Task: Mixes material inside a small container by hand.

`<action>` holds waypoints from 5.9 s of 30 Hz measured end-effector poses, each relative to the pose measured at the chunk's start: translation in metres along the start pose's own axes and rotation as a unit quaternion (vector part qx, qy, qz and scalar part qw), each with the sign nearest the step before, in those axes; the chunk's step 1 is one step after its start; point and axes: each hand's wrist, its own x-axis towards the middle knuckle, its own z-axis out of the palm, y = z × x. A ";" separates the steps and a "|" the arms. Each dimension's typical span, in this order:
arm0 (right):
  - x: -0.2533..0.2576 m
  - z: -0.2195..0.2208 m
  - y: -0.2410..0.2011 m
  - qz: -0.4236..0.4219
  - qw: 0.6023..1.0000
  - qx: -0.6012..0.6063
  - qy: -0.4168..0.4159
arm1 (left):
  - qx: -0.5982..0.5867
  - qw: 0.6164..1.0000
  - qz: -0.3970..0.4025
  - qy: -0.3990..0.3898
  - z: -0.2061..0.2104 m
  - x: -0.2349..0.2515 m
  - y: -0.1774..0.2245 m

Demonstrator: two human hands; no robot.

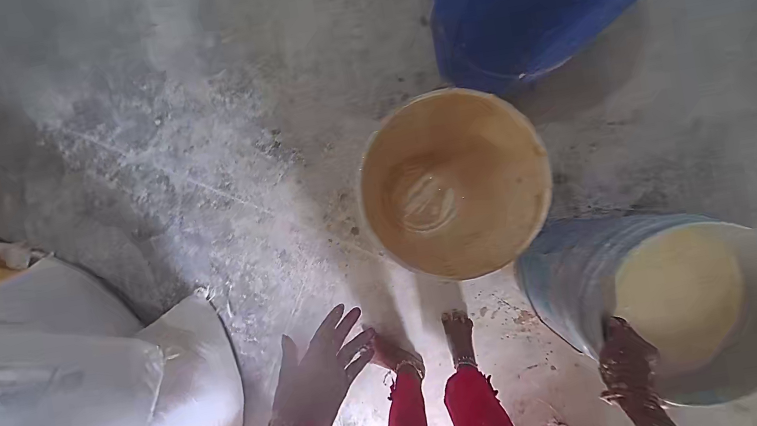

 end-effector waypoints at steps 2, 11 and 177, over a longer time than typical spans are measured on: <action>0.001 -0.011 -0.021 0.022 1.000 0.003 -0.018 | -0.001 0.999 -0.013 -0.038 0.033 0.016 -0.013; 0.026 -0.050 -0.024 0.054 0.959 0.101 -0.260 | 0.447 0.881 0.098 -0.121 0.168 0.074 -0.111; 0.100 -0.121 0.092 0.201 0.825 0.514 -0.121 | 0.728 0.669 0.146 0.037 0.321 0.181 -0.280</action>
